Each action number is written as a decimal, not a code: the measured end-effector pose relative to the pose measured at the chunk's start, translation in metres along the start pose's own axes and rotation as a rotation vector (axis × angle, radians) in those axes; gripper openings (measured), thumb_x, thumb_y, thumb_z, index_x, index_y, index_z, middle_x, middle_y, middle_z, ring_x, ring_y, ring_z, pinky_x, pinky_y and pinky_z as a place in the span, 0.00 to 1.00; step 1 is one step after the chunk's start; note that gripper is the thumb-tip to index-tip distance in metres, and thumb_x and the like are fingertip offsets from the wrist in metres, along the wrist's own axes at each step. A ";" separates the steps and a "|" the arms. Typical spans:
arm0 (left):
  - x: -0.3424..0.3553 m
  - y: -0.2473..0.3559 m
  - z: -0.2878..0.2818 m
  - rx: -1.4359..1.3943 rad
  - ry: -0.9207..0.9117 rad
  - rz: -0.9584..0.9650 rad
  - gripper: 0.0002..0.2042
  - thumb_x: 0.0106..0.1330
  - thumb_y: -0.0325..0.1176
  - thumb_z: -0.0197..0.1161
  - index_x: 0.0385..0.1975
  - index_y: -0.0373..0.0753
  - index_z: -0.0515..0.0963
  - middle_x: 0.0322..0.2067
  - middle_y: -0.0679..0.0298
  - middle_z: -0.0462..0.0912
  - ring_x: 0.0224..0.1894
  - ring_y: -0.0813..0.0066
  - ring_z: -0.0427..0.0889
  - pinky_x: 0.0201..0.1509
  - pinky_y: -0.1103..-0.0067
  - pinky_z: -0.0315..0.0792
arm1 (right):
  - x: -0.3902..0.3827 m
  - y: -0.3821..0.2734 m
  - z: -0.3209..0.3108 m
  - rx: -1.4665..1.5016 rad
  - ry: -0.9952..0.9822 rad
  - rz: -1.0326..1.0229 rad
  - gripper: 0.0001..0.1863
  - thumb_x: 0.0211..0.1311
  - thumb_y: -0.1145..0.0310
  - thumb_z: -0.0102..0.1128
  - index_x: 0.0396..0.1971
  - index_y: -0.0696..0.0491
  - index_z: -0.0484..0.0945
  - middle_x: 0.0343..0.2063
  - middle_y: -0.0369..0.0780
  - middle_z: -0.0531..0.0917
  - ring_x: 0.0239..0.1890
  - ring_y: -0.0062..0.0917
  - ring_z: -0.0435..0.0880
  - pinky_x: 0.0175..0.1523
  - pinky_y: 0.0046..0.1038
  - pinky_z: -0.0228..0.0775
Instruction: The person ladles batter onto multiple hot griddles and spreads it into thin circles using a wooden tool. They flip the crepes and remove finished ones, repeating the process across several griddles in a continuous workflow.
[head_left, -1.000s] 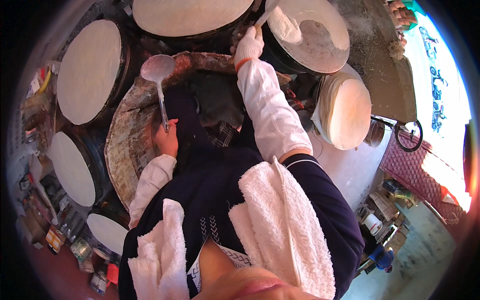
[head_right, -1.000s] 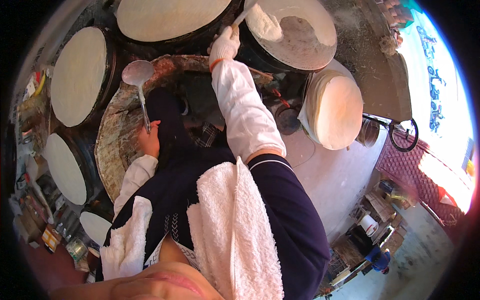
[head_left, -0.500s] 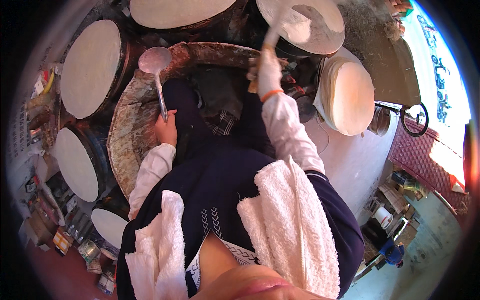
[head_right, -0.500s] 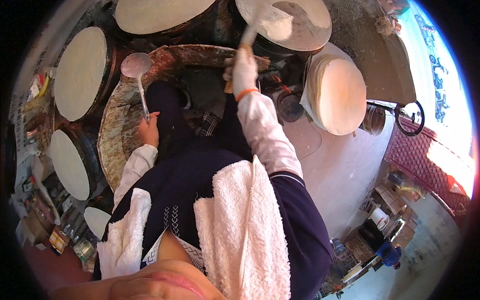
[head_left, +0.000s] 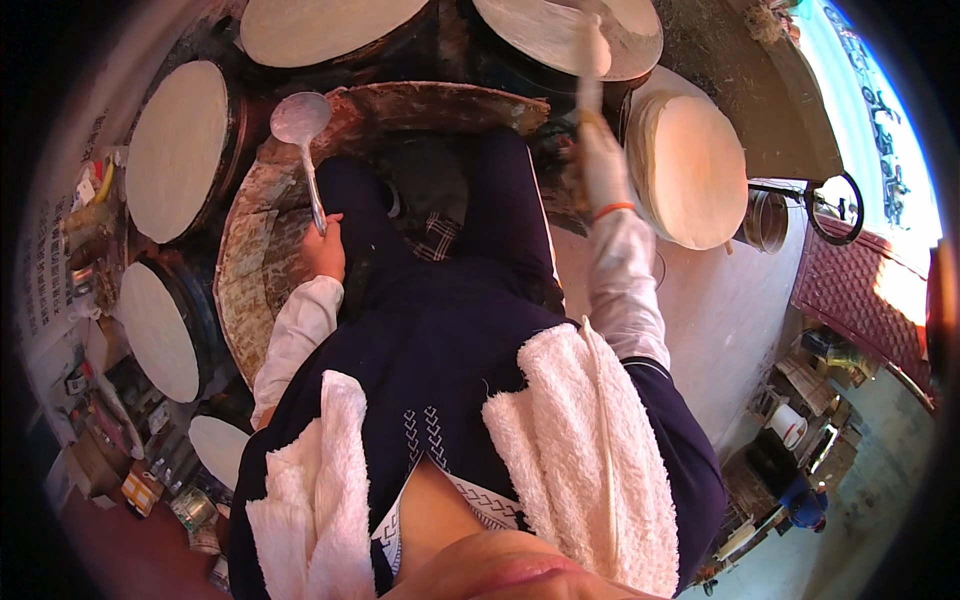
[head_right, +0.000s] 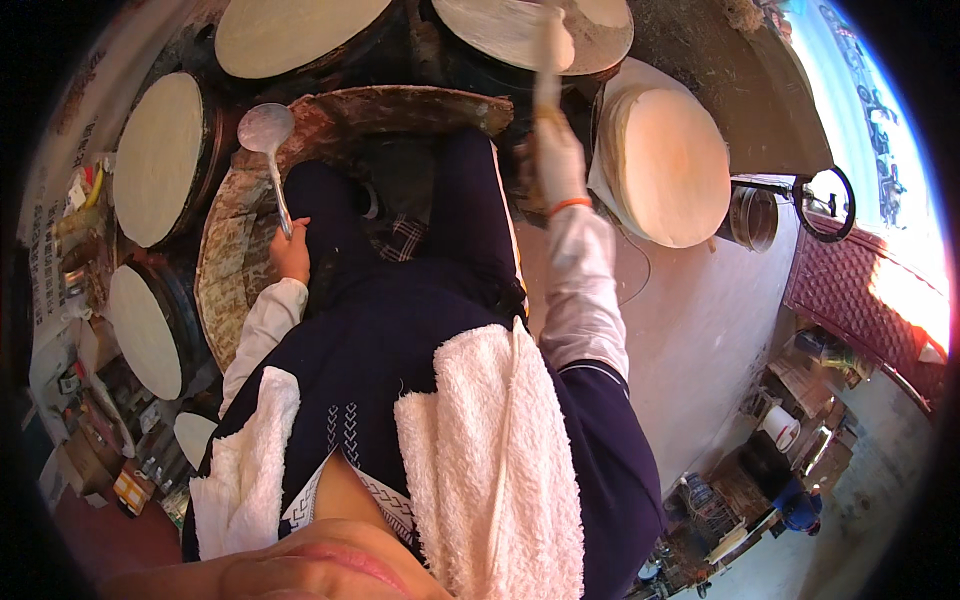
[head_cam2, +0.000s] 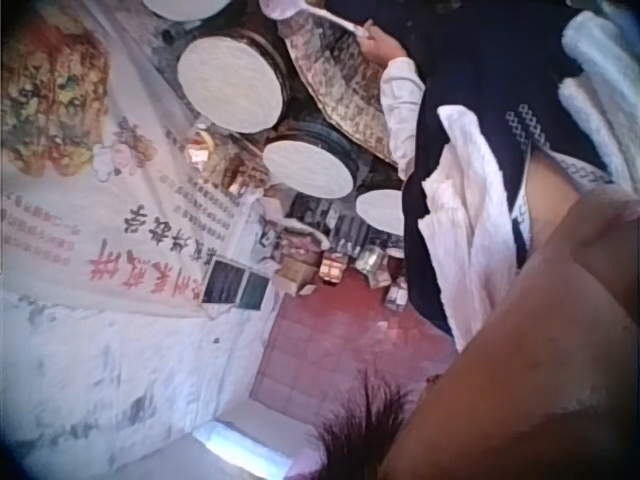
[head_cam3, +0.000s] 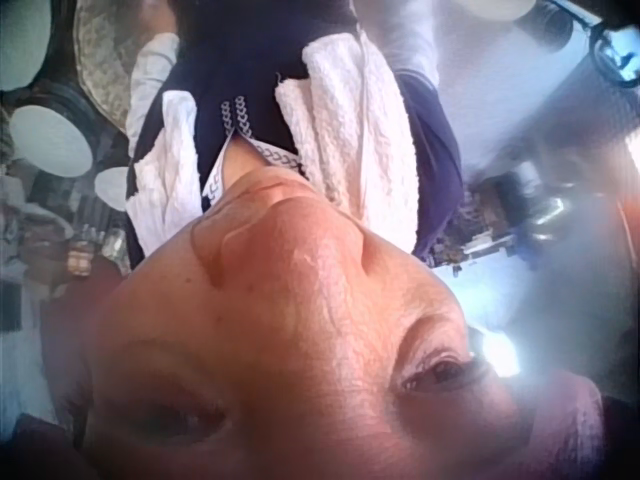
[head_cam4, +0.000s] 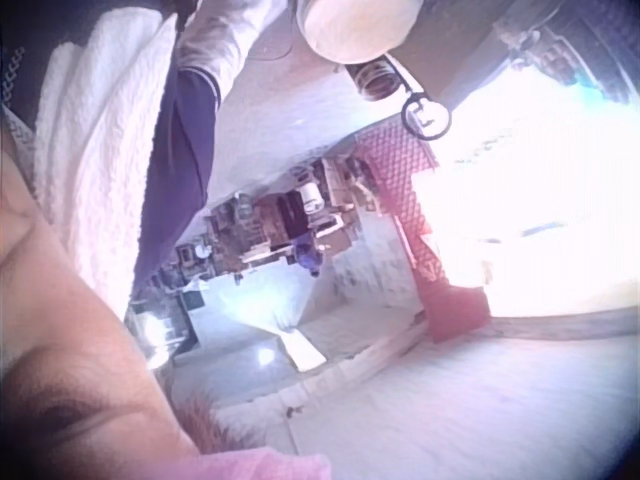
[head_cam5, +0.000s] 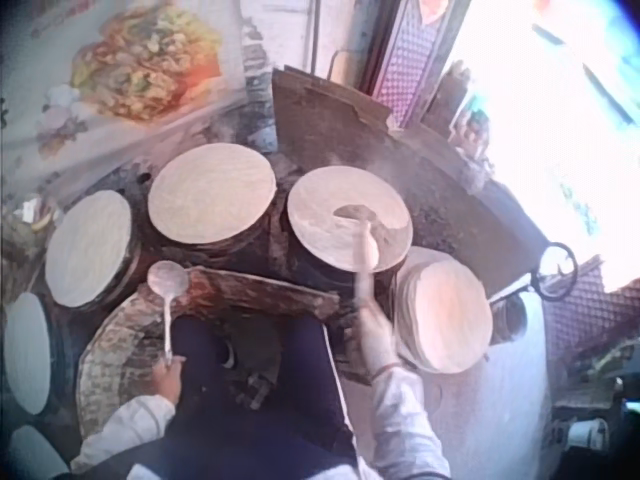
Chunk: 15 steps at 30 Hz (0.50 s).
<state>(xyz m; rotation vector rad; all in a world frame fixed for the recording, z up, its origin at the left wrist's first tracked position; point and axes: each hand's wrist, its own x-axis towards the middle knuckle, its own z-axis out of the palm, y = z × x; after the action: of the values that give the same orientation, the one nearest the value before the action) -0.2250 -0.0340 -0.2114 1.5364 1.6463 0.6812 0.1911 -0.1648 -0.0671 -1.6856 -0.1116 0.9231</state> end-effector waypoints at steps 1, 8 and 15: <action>0.001 0.003 0.003 0.009 -0.001 0.006 0.10 0.64 0.36 0.60 0.37 0.41 0.86 0.25 0.61 0.83 0.26 0.70 0.79 0.35 0.72 0.71 | -0.001 0.015 0.010 -0.180 -0.089 -0.085 0.27 0.72 0.52 0.53 0.68 0.40 0.68 0.24 0.38 0.81 0.17 0.20 0.75 0.17 0.24 0.66; 0.000 0.019 -0.001 0.042 -0.057 -0.060 0.10 0.63 0.34 0.59 0.37 0.41 0.86 0.25 0.63 0.83 0.26 0.73 0.78 0.34 0.74 0.70 | 0.048 0.074 -0.090 -0.342 0.028 -0.354 0.27 0.72 0.65 0.54 0.69 0.50 0.67 0.36 0.35 0.84 0.29 0.14 0.76 0.36 0.20 0.73; 0.009 0.021 0.017 -0.041 0.002 0.015 0.09 0.63 0.33 0.60 0.36 0.39 0.87 0.27 0.64 0.84 0.28 0.76 0.79 0.36 0.75 0.70 | 0.017 0.025 -0.063 -0.085 -0.175 -0.097 0.27 0.70 0.62 0.57 0.68 0.47 0.69 0.21 0.34 0.79 0.14 0.19 0.73 0.18 0.24 0.65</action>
<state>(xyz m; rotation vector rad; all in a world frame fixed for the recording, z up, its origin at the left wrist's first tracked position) -0.1992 -0.0248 -0.2053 1.5211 1.6138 0.7206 0.2323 -0.2143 -0.0947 -1.6592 -0.3517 1.0033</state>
